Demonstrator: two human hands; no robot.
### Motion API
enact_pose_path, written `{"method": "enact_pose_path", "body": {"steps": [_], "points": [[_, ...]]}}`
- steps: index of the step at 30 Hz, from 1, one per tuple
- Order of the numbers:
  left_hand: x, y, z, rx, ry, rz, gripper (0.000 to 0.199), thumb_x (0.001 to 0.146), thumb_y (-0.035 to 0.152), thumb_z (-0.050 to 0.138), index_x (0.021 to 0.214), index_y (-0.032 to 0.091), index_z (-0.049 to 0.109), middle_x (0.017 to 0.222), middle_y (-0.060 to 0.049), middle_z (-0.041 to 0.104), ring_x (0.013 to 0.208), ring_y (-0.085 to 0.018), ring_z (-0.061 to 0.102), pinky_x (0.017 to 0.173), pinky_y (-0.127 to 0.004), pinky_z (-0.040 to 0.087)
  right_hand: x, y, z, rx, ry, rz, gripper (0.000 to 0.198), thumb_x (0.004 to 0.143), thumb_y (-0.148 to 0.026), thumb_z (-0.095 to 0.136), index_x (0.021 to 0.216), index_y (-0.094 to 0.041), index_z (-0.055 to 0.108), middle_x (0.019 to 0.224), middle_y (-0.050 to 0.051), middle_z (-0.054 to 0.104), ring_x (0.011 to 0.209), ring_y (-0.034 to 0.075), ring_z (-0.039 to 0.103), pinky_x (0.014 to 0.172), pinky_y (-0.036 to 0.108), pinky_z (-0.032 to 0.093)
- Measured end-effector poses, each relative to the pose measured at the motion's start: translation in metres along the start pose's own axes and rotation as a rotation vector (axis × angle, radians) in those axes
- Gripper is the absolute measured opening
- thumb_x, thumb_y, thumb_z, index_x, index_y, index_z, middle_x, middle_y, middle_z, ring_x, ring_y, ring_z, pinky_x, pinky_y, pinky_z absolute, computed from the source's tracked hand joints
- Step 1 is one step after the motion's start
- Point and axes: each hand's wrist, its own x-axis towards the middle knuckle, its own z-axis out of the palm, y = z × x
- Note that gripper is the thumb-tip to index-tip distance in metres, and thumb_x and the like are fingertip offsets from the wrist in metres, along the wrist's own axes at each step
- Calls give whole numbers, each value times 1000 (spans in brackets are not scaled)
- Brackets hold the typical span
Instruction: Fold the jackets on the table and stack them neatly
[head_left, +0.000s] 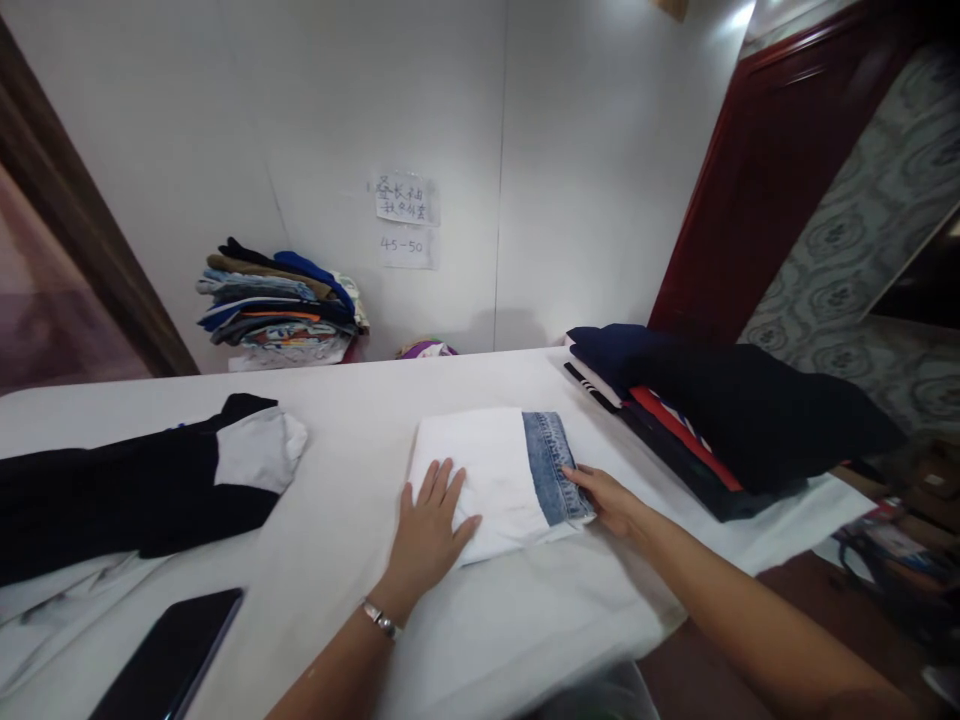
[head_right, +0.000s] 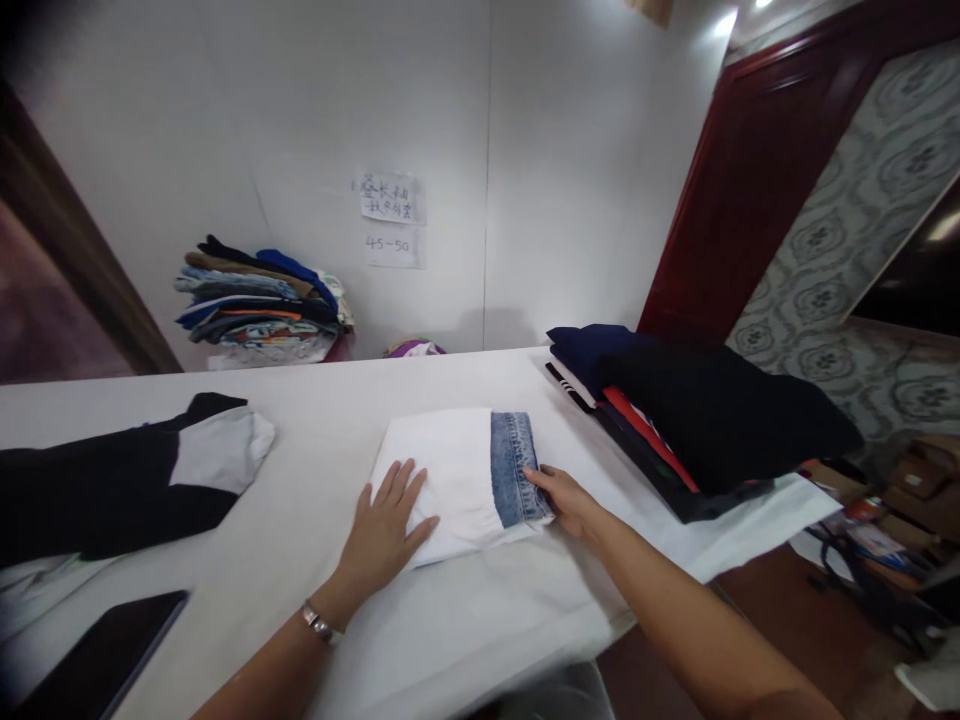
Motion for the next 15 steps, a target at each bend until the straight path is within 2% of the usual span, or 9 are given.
{"method": "enact_pose_path", "body": {"steps": [3, 5, 9, 11, 13, 15], "points": [[0, -1, 0, 19, 4, -1, 58, 96, 43, 48, 148, 19, 47, 160, -15, 34, 148, -34, 30, 114, -61, 34, -1, -7, 6, 230, -123, 176, 37, 85, -55, 63, 94, -20, 69, 96, 9, 78, 104, 28, 72, 102, 44, 51], [0, -3, 2, 30, 6, -3, 58, 96, 43, 46, 148, 19, 47, 159, -14, 35, 148, -34, 31, 113, -61, 36, 0, -7, 9, 302, -152, 205, 35, 85, -56, 61, 88, -21, 68, 88, 7, 78, 103, 29, 72, 101, 46, 51], [1, -8, 7, 16, 17, -7, 58, 93, 44, 47, 149, 27, 47, 159, -9, 36, 148, -33, 32, 113, -60, 37, 2, -6, 16, 335, -115, 124, 26, 75, -48, 71, 93, -28, 68, 90, 1, 79, 103, 30, 73, 98, 49, 53], [1, -11, 10, -5, 13, -12, 59, 92, 44, 47, 150, 31, 45, 159, -6, 37, 148, -33, 32, 114, -61, 37, 2, -7, 18, 327, -57, 69, 32, 68, -40, 76, 97, -31, 67, 95, -1, 79, 101, 30, 73, 98, 49, 54], [2, -16, 13, -39, 24, -33, 62, 92, 44, 46, 153, 35, 38, 158, -3, 37, 148, -31, 32, 115, -58, 38, 4, -9, 18, 303, -7, 36, 38, 63, -37, 77, 100, -33, 67, 97, -4, 78, 100, 30, 73, 98, 50, 54], [2, -25, 18, -99, 75, -81, 70, 92, 43, 44, 158, 38, 22, 159, 1, 36, 148, -27, 32, 117, -50, 40, 6, -10, 16, 267, 21, 10, 41, 62, -35, 77, 101, -36, 67, 99, -5, 78, 98, 30, 74, 99, 51, 53]]}}
